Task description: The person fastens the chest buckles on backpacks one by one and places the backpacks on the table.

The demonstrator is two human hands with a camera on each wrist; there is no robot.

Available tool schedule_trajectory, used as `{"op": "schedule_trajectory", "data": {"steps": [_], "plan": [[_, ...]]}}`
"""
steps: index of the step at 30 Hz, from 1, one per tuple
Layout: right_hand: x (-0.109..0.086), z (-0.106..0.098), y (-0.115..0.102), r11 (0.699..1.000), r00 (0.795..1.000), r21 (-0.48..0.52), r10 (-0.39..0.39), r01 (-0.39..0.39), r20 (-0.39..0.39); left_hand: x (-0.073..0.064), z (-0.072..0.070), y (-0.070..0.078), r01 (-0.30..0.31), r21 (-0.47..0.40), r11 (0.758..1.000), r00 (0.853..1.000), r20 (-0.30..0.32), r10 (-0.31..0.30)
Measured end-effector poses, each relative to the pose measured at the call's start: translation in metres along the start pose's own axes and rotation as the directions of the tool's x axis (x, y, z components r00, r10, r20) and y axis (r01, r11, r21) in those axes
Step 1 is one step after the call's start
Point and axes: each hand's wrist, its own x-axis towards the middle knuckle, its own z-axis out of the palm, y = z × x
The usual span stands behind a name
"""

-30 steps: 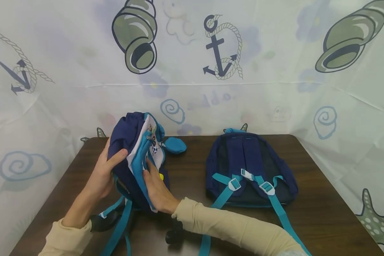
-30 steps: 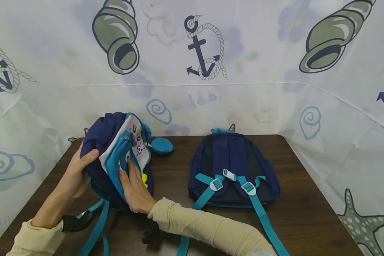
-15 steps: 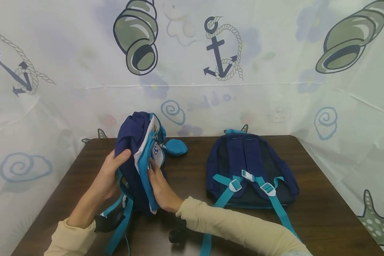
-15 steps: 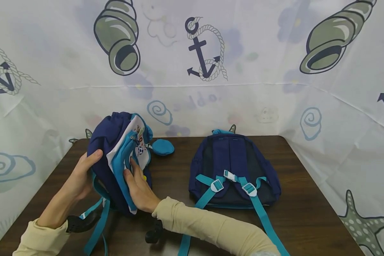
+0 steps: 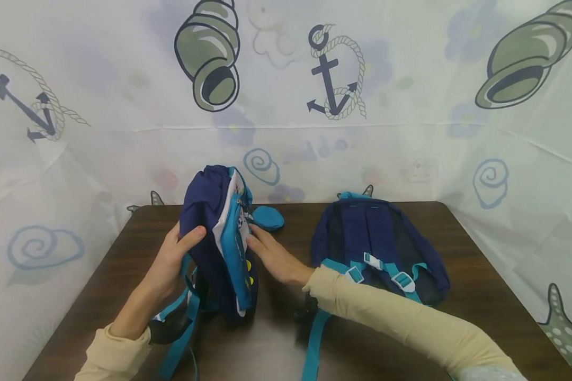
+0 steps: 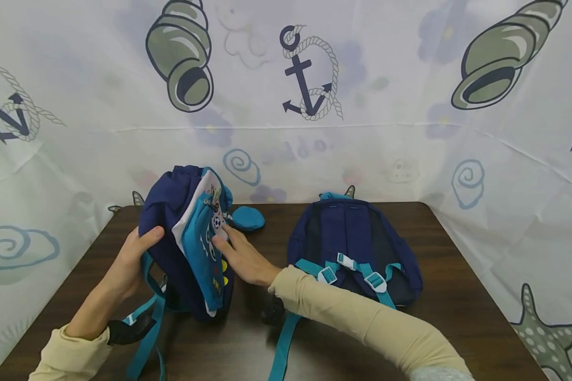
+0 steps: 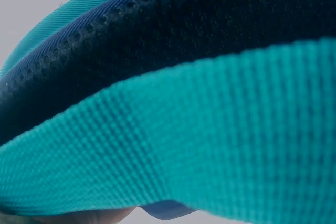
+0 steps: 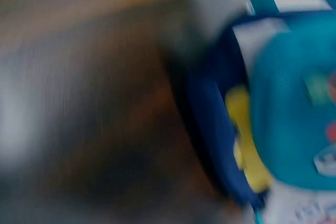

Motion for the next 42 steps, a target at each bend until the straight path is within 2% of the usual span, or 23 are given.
{"op": "schedule_trajectory", "data": {"steps": [5, 8, 10, 15, 18, 21, 23, 26, 29, 33, 38, 42], "plan": [[-0.002, -0.039, -0.010, 0.985, 0.998, -0.163, 0.065, -0.063, 0.008, -0.002, 0.003, 0.001, -0.031, 0.013, 0.999, 0.999, 0.025, 0.031], [-0.003, -0.056, -0.019, 0.949, 0.990, -0.292, 0.136, -0.117, 0.047, -0.002, 0.004, 0.002, -0.043, 0.031, 0.999, 0.999, 0.030, 0.042], [-0.003, -0.065, -0.028, 0.912, 0.978, -0.376, 0.201, -0.163, 0.062, -0.002, 0.004, 0.002, -0.046, 0.048, 0.998, 0.998, 0.032, 0.045], [-0.002, -0.082, -0.055, 0.784, 0.948, -0.578, 0.312, -0.224, 0.056, 0.001, 0.005, 0.002, -0.056, 0.097, 0.994, 0.998, 0.035, 0.053], [0.002, -0.092, -0.075, 0.719, 0.946, -0.661, 0.321, -0.214, 0.043, 0.001, 0.005, 0.001, -0.054, 0.119, 0.991, 0.998, 0.041, 0.050], [0.007, -0.100, -0.096, 0.687, 0.954, -0.697, 0.301, -0.205, 0.017, 0.001, 0.005, 0.000, -0.054, 0.138, 0.989, 0.998, 0.052, 0.047], [0.010, -0.103, -0.110, 0.683, 0.963, -0.704, 0.270, -0.195, -0.005, 0.000, 0.006, 0.000, -0.060, 0.144, 0.988, 0.997, 0.062, 0.052], [0.015, -0.104, -0.132, 0.694, 0.975, -0.702, 0.221, -0.160, -0.004, 0.001, 0.006, -0.001, -0.067, 0.135, 0.989, 0.996, 0.071, 0.058], [0.017, -0.100, -0.155, 0.698, 0.984, -0.708, 0.177, -0.103, 0.032, 0.001, 0.007, 0.000, -0.059, 0.128, 0.990, 0.996, 0.077, 0.050], [0.020, -0.088, -0.178, 0.686, 0.985, -0.725, 0.160, -0.062, 0.067, 0.001, 0.009, 0.001, -0.057, 0.116, 0.992, 0.995, 0.083, 0.048], [0.025, -0.072, -0.186, 0.699, 0.980, -0.714, 0.164, -0.035, 0.113, 0.002, 0.011, 0.001, -0.063, 0.097, 0.993, 0.994, 0.098, 0.054], [0.028, -0.061, -0.182, 0.687, 0.975, -0.726, 0.177, -0.026, 0.133, 0.002, 0.011, 0.000, -0.047, 0.084, 0.995, 0.993, 0.113, 0.037]]}}
